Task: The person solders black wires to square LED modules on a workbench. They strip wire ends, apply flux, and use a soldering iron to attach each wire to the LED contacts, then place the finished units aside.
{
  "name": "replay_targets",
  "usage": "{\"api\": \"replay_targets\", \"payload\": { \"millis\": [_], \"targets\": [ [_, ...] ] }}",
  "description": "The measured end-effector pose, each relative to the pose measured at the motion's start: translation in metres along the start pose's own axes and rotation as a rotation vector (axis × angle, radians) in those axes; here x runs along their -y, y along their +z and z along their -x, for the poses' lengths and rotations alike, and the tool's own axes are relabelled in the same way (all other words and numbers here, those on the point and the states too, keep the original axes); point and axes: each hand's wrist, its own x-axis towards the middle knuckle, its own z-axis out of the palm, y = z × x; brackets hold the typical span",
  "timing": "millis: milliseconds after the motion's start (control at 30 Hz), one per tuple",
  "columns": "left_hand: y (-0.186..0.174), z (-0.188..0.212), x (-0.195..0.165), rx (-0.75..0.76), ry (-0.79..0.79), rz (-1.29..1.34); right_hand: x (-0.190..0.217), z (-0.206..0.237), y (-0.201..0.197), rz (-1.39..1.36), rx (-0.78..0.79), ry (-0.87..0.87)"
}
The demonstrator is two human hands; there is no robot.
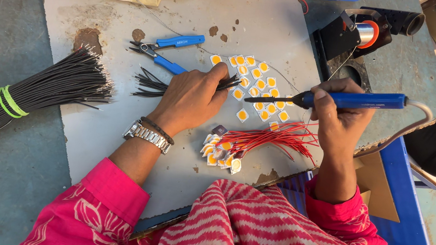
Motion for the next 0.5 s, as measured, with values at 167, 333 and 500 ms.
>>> {"api": "replay_targets", "payload": {
  "millis": [167, 333, 500],
  "targets": [
    [-0.001, -0.001, 0.000, 0.016, -0.041, 0.011, 0.001, -0.003, 0.007, -0.006, -0.026, 0.042],
    [-0.001, -0.001, 0.000, 0.013, -0.042, 0.018, -0.003, -0.005, 0.019, -0.018, 0.003, 0.036],
    [-0.001, -0.001, -0.001, -0.002, -0.005, 0.026, -0.005, -0.006, 0.023, -0.011, 0.011, 0.044]
  ]
}}
